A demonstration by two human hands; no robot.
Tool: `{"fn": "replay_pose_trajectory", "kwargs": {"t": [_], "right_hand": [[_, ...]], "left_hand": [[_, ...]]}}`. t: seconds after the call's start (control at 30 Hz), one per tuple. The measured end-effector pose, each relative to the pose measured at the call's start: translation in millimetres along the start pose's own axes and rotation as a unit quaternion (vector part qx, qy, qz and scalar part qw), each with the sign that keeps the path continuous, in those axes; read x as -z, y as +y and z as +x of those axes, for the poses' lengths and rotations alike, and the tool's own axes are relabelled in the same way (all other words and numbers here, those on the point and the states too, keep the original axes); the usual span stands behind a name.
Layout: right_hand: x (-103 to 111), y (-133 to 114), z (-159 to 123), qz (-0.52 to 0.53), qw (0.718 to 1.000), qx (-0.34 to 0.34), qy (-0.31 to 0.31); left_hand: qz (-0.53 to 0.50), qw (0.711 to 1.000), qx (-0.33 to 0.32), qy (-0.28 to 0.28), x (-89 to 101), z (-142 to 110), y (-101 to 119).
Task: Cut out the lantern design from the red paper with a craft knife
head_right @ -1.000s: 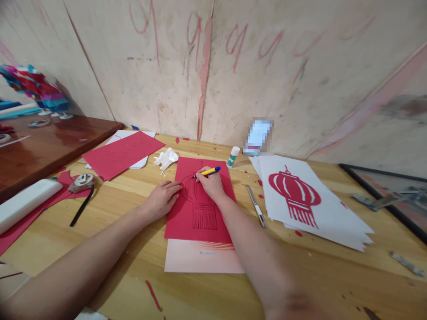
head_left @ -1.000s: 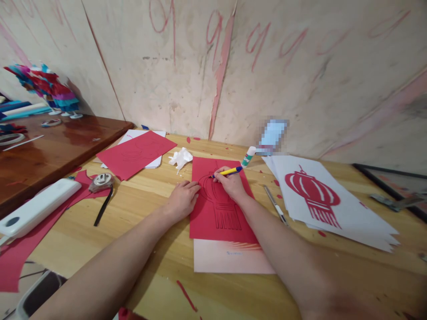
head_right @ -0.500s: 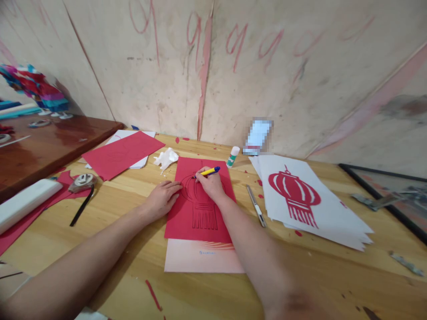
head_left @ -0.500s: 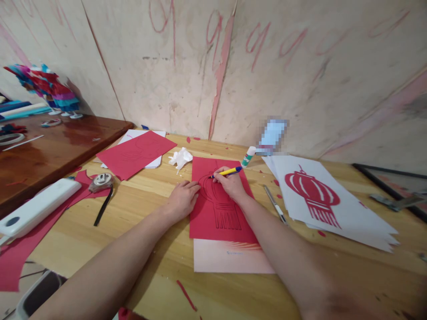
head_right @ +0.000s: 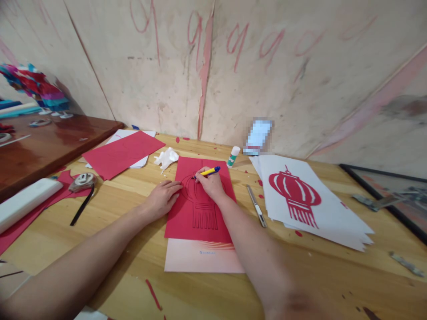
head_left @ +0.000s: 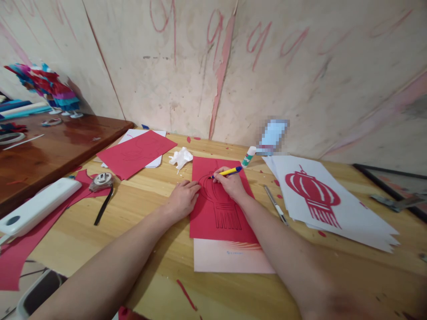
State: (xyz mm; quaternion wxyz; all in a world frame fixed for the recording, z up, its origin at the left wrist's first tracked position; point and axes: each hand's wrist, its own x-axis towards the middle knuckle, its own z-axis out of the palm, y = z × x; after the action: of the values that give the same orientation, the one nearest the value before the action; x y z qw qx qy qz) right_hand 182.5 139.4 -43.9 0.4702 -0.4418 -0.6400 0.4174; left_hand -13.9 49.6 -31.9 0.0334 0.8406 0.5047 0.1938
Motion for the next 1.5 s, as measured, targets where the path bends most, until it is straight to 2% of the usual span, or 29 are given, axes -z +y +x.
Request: {"fn": "replay_pose_trajectory", "kwargs": {"t": [0.8, 1.5], "right_hand": [[0.6, -1.3, -0.9, 0.015, 0.999, -0.005, -0.031], [-0.3, -2.0, -0.7, 0.031, 0.999, -0.003, -0.029]], "left_hand": [[0.003, 1.0, 0.003, 0.001, -0.9, -0.9, -1.2], [-0.005, 1.0, 0.007, -0.003, 2.6, -0.4, 1.5]]}}
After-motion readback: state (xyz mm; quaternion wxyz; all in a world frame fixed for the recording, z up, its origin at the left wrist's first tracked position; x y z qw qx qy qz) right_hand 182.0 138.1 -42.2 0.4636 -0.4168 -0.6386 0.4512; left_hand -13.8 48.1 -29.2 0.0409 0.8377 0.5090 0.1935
